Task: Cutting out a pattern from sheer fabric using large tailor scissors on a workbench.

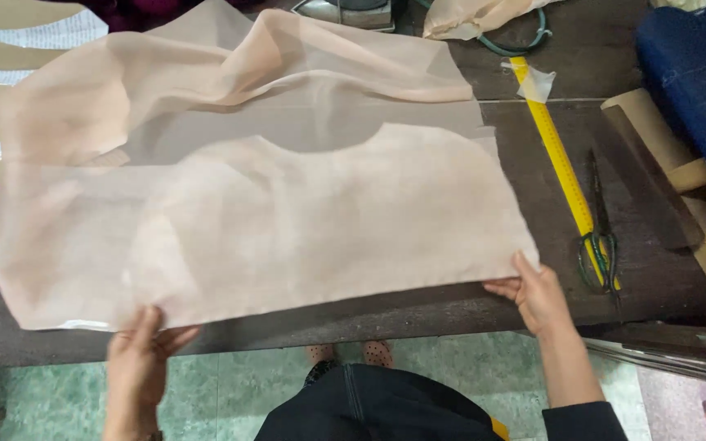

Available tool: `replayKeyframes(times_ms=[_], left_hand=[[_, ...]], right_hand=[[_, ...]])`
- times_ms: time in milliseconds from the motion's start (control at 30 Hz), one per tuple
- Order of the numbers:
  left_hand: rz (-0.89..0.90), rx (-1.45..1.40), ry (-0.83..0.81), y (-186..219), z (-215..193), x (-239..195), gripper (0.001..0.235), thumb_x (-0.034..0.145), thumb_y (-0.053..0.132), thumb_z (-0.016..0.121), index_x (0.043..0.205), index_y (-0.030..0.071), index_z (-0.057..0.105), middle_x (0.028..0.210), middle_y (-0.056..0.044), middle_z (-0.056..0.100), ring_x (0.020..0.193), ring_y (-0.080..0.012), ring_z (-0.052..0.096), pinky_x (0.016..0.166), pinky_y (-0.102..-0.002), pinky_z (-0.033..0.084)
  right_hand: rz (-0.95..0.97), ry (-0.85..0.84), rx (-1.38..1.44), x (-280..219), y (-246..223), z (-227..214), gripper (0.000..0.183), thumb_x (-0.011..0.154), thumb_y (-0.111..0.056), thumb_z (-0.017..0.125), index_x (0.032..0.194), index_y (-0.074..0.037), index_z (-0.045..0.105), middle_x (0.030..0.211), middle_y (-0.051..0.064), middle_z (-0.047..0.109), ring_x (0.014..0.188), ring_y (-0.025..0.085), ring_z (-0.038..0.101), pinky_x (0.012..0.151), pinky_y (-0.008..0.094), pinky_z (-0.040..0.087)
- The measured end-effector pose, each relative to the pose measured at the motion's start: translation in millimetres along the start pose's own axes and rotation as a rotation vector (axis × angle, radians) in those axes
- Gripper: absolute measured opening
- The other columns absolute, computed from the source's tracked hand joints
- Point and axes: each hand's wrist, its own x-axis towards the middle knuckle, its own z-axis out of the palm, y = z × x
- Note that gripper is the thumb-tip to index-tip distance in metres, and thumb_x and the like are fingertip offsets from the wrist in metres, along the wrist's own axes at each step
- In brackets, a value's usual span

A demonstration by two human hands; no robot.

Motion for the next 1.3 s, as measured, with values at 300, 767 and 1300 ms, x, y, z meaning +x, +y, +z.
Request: replayKeyframes(times_ms=[300, 767, 1300], left_hand=[[-0.246, -0.016, 0.179, -51, -4, -15, 0.028, 0.098, 0.02, 0.057, 0.096, -0.008, 0.053, 0.099, -0.015, 0.058, 0.079, -0.0282, 0.061, 0.083, -0.046, 0.059], [-0.31, -0.096, 0.256, -57, -5, -16, 0.018, 0.096, 0.02, 0.062, 0.096, 0.005, 0.051, 0.094, -0.006, 0.057, 0.076, -0.0198, 0.061, 0.081, -0.04, 0.06], [-0.261, -0.12, 0.261, -85, -20, 1, 0.021, 0.096, 0.025, 0.064, 0.094, 0.008, 0.052, 0.092, -0.003, 0.06, 0.073, -0.0208, 0.063, 0.076, -0.039, 0.06]], right_hand=[[0.224, 0.164, -0.06, 10, 49, -17, 0.069, 0.091, -0.036, 0.058, 0.145, 0.001, 0.034, 0.064, 0.003, 0.034, 0.066, 0.014, 0.045, 0.095, 0.048, 0.052], [0.223, 0.171, -0.076, -10, 28, 4, 0.069, 0.091, -0.028, 0.056, 0.143, 0.006, 0.027, 0.116, 0.022, 0.054, 0.094, 0.024, 0.055, 0.098, 0.048, 0.05], [0.179, 0.11, -0.046, 8, 47, -14, 0.034, 0.094, -0.025, 0.059, 0.113, 0.002, 0.052, 0.094, 0.017, 0.062, 0.084, 0.024, 0.06, 0.09, 0.047, 0.055]])
